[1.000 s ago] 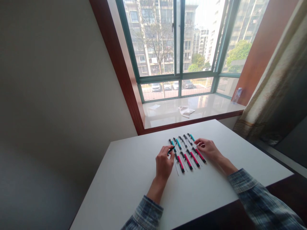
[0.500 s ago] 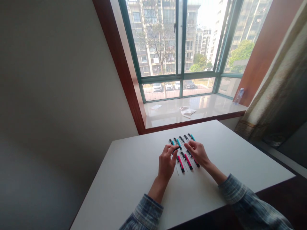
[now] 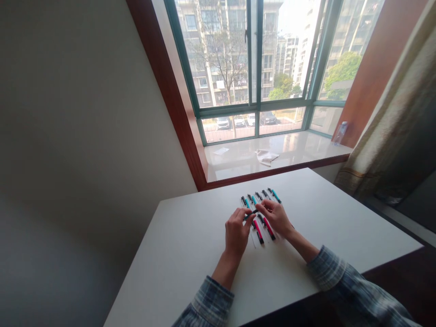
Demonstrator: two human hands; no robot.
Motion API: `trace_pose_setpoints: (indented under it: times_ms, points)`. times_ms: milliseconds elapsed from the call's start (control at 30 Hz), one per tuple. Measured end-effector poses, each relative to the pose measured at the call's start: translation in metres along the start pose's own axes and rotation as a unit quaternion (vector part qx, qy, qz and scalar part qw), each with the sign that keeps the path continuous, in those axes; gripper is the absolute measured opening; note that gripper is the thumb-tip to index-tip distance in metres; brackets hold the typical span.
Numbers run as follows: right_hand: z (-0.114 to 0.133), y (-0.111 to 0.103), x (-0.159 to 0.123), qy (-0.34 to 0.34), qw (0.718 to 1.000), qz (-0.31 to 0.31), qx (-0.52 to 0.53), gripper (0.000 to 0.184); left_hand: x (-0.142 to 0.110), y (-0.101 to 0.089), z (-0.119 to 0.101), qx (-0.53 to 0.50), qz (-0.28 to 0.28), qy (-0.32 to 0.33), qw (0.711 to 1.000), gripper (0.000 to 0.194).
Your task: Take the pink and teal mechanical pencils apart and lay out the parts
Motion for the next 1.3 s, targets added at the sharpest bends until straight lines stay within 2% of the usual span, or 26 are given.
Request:
trace_pose_setpoints:
  times_ms: [233,533,700,833,1000,1133,1300]
  points:
    - [0.006,0.0,0.001,0.002,0.99,0.071,0.121,0.033,0.001,0.0,0.002,-0.034,-0.022,-0.026,0.999,0.019]
    - [0.006,-0.001,0.001,0.039,0.967,0.104,0.228,0.047,0.002,0.001,0.003,-0.084,-0.028,-0.046,0.995,0.021]
    - [0.008,-0.004,0.001,0.031,0.977,0.077,0.197,0.047,0.003,0.003,0.003,-0.137,-0.024,-0.084,0.987,0.024]
    - [0.009,-0.004,0.001,0.038,0.967,0.103,0.23,0.052,0.003,0.004,0.003,-0.179,-0.029,-0.117,0.976,0.029]
    - [0.006,-0.006,0.002,0.04,0.973,0.071,0.215,0.052,0.003,0.007,0.002,-0.228,-0.023,-0.127,0.965,0.03]
    - [0.007,-0.005,0.001,0.04,0.968,0.09,0.229,0.056,0.003,0.009,0.003,-0.279,-0.021,-0.136,0.95,0.03]
    - [0.012,-0.008,0.0,0.03,0.981,0.066,0.178,0.05,0.003,0.012,0.004,-0.339,-0.027,-0.156,0.927,0.032]
Point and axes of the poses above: each hand's wrist, its own x-axis towards the middle knuckle, its own y-axis out of the palm, z = x × y, the point moved 3 cm from there along x, towards the middle knuckle, and after that the axes turned 9 degrees about y, right-handed, at the moved point
